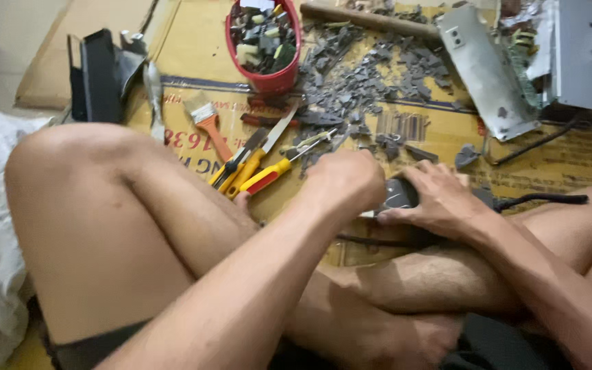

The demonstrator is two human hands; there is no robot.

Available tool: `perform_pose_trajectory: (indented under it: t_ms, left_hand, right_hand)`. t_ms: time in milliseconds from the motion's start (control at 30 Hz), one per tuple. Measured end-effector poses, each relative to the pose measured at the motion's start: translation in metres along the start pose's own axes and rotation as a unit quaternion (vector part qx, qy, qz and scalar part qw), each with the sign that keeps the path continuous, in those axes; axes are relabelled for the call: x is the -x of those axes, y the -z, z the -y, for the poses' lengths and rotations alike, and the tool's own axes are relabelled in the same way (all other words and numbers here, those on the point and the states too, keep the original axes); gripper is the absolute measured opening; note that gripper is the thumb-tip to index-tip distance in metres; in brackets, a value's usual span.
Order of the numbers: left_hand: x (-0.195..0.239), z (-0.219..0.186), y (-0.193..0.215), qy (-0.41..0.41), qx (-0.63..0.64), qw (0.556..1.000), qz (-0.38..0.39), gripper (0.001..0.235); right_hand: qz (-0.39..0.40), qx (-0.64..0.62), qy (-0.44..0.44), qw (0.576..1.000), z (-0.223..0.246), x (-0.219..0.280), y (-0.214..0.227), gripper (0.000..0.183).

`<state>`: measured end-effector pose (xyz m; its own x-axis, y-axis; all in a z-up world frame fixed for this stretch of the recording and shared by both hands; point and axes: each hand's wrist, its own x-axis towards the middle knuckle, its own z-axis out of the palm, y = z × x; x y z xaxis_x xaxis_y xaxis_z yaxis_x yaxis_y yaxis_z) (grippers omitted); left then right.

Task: The person sits on a cardboard sheet and uses a screwdriver to remove screws from a small electronic component. They then use pliers to pull apart the casing and separate the internal parts, placing the removed pieces into a red bucket.

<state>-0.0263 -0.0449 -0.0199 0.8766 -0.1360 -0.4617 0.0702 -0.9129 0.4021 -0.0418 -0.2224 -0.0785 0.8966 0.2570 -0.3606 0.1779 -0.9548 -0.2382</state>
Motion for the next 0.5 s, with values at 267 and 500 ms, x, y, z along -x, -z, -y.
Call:
perform_pose_trajectory:
  t_ms: [267, 500]
  left_hand:
    - [-0.012, -0.015, -0.012, -0.081, -0.115, 0.990, 0.002, 0.036]
    - [-0.001, -0.021, -0.005, -0.009, -0.074, 0.997, 0.024, 0.035]
  right_hand:
    - [0.018, -0.008, -0.020, 1.000, -0.005, -0.008, -0.006, 0.082]
    - [0.023, 0.005, -0.014, 1.000, -0.027, -0.028, -0.027, 0.076]
